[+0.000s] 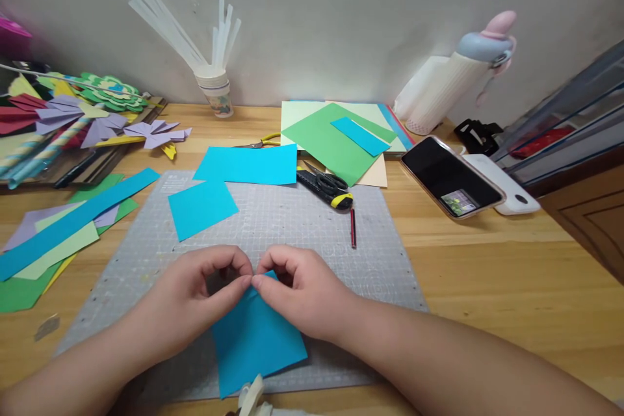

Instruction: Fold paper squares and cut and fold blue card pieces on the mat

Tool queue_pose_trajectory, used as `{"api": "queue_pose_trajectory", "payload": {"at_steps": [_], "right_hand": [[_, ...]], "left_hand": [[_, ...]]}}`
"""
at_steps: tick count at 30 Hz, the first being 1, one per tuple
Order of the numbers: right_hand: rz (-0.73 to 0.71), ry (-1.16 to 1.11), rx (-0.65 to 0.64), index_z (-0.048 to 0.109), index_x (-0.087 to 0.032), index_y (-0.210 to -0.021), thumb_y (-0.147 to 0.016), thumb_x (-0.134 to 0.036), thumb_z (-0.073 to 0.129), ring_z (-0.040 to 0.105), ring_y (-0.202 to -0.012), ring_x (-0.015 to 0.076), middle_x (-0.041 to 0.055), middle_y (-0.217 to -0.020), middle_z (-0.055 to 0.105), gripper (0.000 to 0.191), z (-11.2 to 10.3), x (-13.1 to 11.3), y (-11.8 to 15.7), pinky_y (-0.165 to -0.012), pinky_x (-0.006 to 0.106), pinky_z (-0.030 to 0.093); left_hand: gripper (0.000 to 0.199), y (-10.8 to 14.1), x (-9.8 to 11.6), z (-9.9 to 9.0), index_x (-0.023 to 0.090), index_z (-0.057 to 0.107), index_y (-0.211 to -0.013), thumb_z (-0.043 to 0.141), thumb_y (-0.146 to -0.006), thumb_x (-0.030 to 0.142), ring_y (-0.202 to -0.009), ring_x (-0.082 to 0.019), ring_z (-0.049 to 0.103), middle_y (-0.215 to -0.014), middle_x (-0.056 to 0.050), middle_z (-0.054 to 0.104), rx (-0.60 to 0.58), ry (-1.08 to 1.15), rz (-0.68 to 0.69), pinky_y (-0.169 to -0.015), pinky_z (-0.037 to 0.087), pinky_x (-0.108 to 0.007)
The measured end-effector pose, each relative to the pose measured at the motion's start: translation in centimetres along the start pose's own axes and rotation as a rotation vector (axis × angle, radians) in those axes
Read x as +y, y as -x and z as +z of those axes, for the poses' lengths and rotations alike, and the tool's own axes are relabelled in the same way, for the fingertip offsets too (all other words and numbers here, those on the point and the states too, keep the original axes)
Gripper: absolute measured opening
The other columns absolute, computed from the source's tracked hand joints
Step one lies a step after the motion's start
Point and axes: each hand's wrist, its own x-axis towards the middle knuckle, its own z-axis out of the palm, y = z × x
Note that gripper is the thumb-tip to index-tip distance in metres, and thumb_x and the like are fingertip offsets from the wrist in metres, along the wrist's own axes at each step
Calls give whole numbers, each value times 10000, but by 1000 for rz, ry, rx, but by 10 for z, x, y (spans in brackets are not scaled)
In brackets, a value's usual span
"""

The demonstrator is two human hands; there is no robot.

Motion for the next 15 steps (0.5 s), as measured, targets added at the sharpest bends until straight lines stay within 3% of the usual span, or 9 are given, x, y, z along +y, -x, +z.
{"api": "queue_pose_trajectory", "payload": {"at_steps": [9,15], "right_hand": [[-33,2,22,547,-193,-757,-842,-312,546,409,-643,128,-32,-665,456,147,-2,2,0,-576,263,327],[-64,-35,74,529,-192,-705,-817,-260,546,431,-639,117,-32,-664,488,133,-3,-6,0,-581,247,345]], "left_hand": [[152,-2,-1,-1,197,567,-713,512,-837,266,-626,-102,468,-644,51,523,-37,2,50,-551,349,-221],[149,-1,1,-5,195,548,-707,505,-829,269,-598,-99,423,-618,58,479,-70,34,13,-527,320,-220]]}}
